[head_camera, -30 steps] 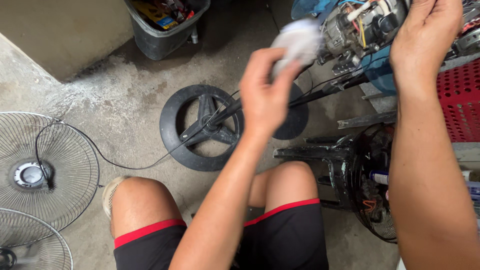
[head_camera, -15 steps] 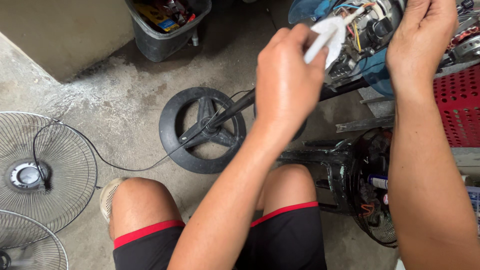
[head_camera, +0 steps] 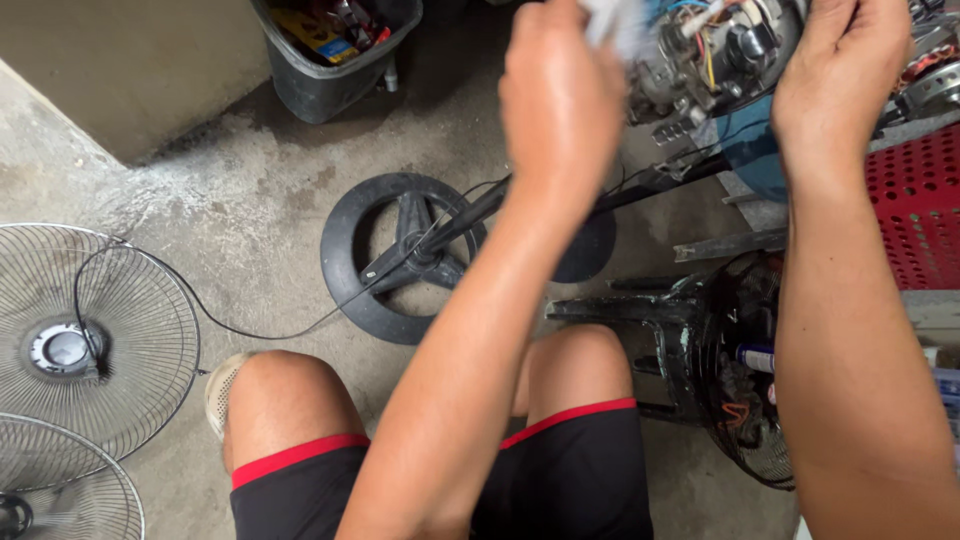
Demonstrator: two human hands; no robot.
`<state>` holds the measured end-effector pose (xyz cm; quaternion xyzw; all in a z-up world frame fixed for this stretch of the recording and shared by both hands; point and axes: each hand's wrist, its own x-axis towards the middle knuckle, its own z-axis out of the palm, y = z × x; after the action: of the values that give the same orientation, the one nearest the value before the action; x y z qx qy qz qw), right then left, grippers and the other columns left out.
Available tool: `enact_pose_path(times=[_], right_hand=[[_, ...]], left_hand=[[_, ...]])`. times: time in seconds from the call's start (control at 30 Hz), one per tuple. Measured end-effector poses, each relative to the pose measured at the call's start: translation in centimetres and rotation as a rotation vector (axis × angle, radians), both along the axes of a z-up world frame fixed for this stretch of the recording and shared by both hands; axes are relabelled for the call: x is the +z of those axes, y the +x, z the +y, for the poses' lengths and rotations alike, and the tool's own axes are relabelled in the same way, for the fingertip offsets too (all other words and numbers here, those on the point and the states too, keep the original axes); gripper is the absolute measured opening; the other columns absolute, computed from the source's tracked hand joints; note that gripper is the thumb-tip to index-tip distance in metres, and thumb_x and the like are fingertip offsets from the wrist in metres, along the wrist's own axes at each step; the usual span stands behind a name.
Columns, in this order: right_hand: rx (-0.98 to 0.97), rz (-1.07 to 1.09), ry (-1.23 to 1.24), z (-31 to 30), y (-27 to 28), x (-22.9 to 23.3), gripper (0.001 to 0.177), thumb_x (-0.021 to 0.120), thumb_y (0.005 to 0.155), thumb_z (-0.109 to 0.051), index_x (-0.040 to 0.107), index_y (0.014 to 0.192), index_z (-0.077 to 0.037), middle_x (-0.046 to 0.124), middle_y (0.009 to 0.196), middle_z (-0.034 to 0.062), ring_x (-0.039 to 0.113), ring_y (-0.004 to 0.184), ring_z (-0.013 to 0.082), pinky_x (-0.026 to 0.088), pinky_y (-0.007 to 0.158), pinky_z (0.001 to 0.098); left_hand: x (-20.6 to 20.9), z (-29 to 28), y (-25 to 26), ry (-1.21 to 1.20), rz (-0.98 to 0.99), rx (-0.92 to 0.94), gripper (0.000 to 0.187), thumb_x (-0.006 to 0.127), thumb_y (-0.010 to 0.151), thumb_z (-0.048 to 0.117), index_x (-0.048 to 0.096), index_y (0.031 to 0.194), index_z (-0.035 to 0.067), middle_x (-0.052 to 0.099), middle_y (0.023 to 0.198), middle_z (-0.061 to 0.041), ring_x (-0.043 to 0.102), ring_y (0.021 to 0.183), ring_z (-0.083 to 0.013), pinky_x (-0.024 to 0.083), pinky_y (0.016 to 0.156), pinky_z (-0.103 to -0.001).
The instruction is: The person sits on the floor and works on a disassembled standing fan motor. They clean the motor housing with a brush, then manipulate and connect internal wires by hand.
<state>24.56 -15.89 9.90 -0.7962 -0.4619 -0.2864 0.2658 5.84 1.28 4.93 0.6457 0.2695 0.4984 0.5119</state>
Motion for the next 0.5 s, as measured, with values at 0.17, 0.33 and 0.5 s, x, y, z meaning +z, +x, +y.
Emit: enact_pose_path(times=[0.17, 0.33, 0.5], right_hand=[[-0.013, 0.035, 0.010, 0.1, 0.7, 0.0, 0.024, 0.051, 0.122, -0.012, 0.057, 0.108, 0.007, 0.063, 0.093, 0.0126, 0.056, 0.087, 0.0181, 0.049, 0.082, 0.0361], [0.043, 0.012, -0.006, 0.0, 0.6, -0.5, 0.022, 0.049, 0.120, -0.007, 0.056, 0.106, 0.008, 0.062, 0.094, 0.0125, 0.058, 0.087, 0.0178, 0.049, 0.081, 0.0361], [-0.062, 0.038, 0.005, 0.4, 0.7, -0.8, 0.024, 0.053, 0.119, -0.006, 0.054, 0.099, 0.008, 0.057, 0.083, 0.0119, 0.050, 0.074, 0.0192, 0.042, 0.070, 0.0369]], left_hand=[[-4.7, 2.3, -1.9, -0.071, 0.068, 0.098, 0.017, 0.075, 0.085, 0.008, 0.067, 0.098, 0.000, 0.068, 0.098, -0.019, 0.069, 0.090, -0.0386, 0.055, 0.081, -0.046], [-5.5, 1.1, -4.5, -0.296, -0.046, 0.053, 0.020, 0.076, 0.093, 0.017, 0.067, 0.099, 0.000, 0.069, 0.096, -0.015, 0.070, 0.085, -0.0309, 0.055, 0.077, -0.039], [-5.2, -4.3, -3.4, -0.392, -0.317, -0.286, 0.025, 0.073, 0.094, 0.017, 0.063, 0.107, -0.001, 0.067, 0.099, -0.016, 0.069, 0.085, -0.0305, 0.056, 0.078, -0.039]])
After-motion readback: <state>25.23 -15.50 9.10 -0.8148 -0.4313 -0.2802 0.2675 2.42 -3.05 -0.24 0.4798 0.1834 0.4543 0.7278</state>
